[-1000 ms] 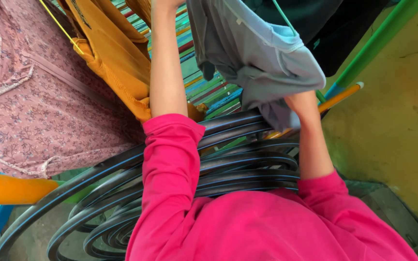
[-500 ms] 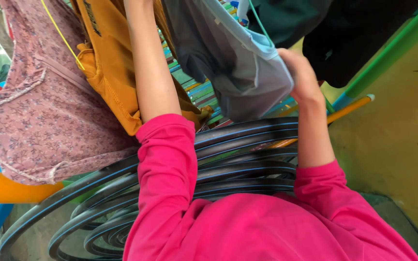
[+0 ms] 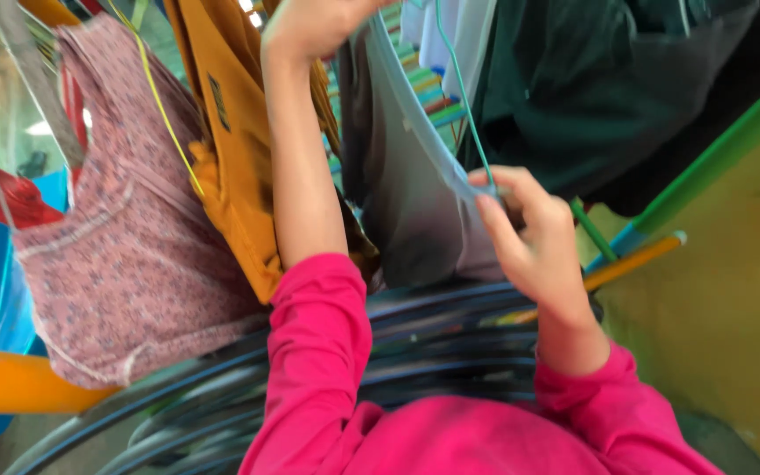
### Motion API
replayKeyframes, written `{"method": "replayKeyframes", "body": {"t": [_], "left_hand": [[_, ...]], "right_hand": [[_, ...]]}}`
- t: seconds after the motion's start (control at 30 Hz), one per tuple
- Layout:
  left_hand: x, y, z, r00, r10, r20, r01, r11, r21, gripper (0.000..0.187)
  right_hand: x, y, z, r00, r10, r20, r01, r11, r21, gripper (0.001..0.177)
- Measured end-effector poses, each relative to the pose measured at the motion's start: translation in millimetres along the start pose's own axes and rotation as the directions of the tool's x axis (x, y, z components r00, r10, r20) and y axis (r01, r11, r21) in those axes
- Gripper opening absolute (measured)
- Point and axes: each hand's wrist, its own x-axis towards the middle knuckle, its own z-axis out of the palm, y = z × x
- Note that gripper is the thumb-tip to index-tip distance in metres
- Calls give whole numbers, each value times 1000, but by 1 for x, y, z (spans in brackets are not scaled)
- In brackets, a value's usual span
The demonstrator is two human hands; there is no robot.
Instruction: Taking clothes from a bucket and hanging them on a drying rack using hangers.
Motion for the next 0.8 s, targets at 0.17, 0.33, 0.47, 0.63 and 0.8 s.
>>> {"method": "replayKeyframes", "body": {"t": [0.17,0.33,0.47,0.63,0.8], "left_hand": [[22,-28,-8,801,593,-78,-592,767,-248,16],[14,18,-34,977,211,25,-188,913,-361,18],[48,-24,-42,880,465,-94,-469,824,-316,19],[56,-42,-50,921,386,-60,-376,835,-402,21],[43,-62,-37,950,313,-11,-278,825,-492,18]], "right_hand": [[4,-12,-2,999,-7,-43,10,997,73,19],[29,-36,-14,998,14,-64,-9,998,69,20],[62,-55,-22,999,4,-51,-2,999,39,20],[77,-60,-24,996,69,47,-72,995,70,30],[74,-48,-16,998,-14,54,18,997,-78,43]]}}
